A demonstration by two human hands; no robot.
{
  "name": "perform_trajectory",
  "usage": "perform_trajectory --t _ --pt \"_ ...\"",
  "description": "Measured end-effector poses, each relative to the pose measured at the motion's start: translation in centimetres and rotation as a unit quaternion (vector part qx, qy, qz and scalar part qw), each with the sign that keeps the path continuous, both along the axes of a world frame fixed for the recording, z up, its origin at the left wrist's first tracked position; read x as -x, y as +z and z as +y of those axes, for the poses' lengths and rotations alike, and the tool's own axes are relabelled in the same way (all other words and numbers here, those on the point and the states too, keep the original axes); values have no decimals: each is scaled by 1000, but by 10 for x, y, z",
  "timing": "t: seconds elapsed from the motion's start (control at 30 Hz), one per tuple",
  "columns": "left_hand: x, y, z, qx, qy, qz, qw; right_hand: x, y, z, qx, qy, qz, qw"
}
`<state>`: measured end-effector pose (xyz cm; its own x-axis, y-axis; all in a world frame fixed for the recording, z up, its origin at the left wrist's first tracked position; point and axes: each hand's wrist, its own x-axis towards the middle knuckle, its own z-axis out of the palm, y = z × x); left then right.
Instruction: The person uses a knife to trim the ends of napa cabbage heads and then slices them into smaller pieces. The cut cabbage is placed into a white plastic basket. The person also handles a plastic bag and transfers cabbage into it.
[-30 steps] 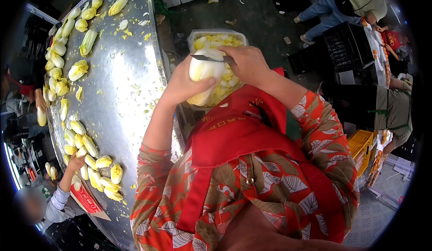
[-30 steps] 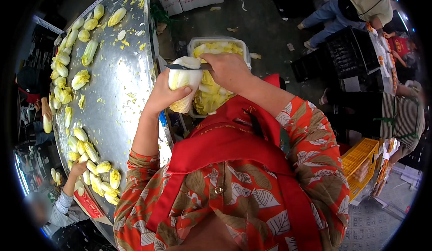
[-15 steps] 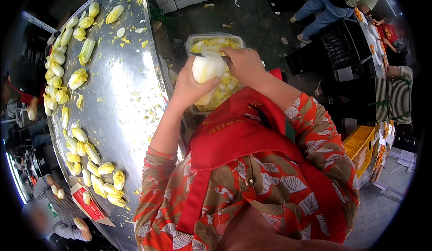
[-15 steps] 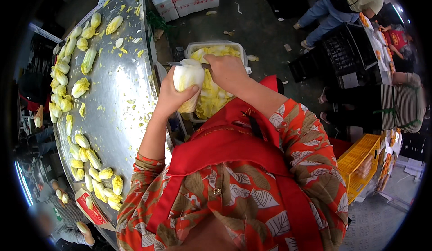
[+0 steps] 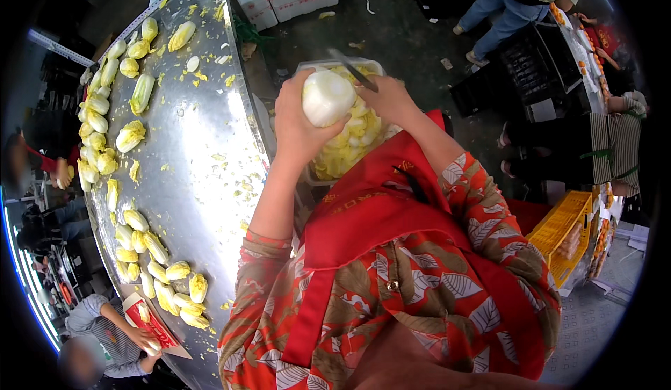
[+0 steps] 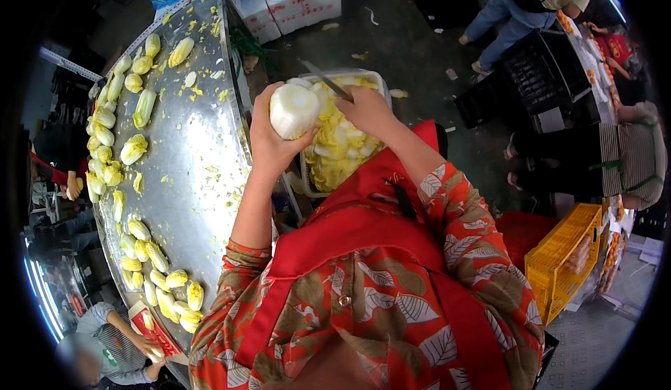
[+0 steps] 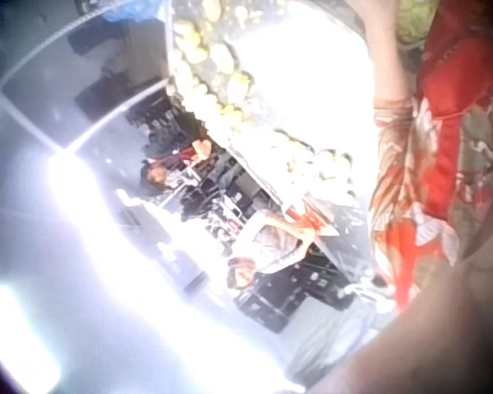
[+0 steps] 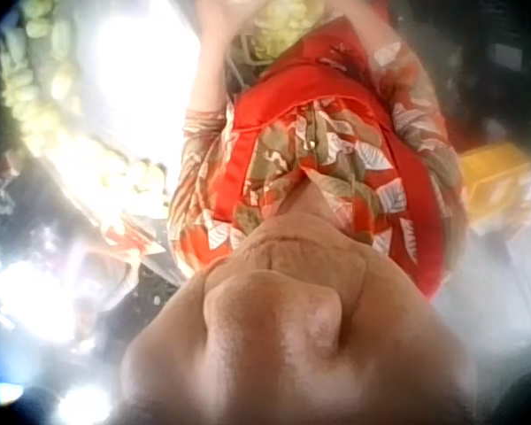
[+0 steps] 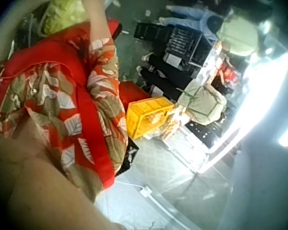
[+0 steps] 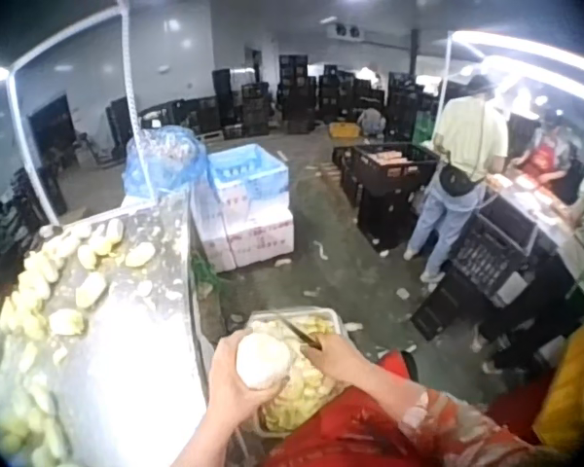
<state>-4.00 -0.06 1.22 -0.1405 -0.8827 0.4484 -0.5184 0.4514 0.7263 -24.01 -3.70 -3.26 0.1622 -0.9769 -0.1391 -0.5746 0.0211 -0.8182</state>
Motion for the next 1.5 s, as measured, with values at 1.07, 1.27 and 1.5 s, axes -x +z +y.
perform_trajectory --t 1.07,1.27,1.5 --pt "-36 -33 -13 -284 26 585 759 36 1 33 -103 -146 -167 970" --pt "-32 -45 -7 -337 -16 623 706 2 -10 17 -34 -91 -124 987" --pt "-10 -72 -5 -379 -38 580 720 -35 24 26 34 61 -190 979"
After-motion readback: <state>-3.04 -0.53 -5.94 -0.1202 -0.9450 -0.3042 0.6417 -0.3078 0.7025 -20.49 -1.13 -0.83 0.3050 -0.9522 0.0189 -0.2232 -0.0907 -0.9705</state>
